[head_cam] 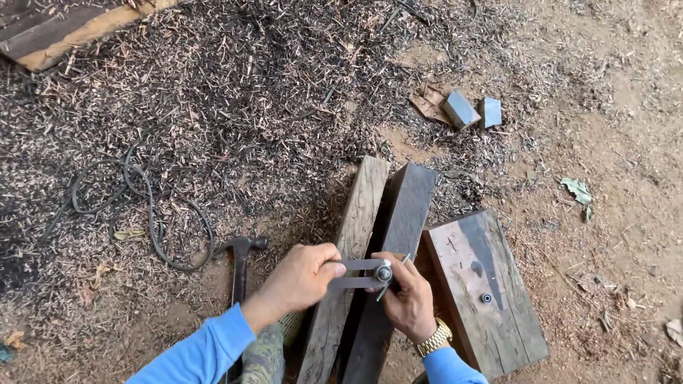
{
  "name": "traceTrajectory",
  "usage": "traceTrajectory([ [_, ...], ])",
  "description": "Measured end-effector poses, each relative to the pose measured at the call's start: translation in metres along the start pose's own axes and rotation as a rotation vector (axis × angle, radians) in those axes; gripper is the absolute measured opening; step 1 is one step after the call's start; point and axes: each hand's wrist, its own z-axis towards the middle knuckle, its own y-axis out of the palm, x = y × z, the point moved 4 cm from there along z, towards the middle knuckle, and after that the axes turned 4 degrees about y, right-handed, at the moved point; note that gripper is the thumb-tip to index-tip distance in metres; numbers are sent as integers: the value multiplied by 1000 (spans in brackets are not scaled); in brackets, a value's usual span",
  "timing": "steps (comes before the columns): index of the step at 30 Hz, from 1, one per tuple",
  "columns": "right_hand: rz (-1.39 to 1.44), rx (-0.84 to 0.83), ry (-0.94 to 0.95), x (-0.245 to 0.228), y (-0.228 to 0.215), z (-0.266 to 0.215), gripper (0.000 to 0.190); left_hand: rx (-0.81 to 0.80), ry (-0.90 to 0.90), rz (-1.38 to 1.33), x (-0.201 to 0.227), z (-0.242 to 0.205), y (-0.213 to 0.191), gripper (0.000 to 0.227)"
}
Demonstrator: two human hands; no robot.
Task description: Assembling two large wooden blocks using a metal bracket, a bolt, and a hammer on a workshop floor.
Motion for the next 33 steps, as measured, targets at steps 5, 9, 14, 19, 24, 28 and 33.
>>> traceTrajectory([
  [5, -15, -44, -45, -8, -4, 0, 46, -71, 62, 67, -8, 8, -3, 15],
  [9, -27, -70, -29, -12, -12, 4, 51, -90, 237, 90, -10, 8, -9, 25],
  [14, -91, -40, -248, -53, -39, -2, 55, -71, 500, 29, -9, -1, -1, 62],
  [19, -14, -90, -209, -46, -40, -10, 55, 48, 609, 108, -15, -7, 23, 66],
  [24, -148, -99, 57, -40, -33, -7, 60, 119, 497, 239, -27, -10, 16, 62],
  [28, -152, -84, 133, -31, -29, -13, 63, 464, 116, 436, -112, -46, -15, 55],
  [33, -215, -22, 36, -43, -20, -14, 62, 258, -762, 608, -237, -109, -17, 67],
])
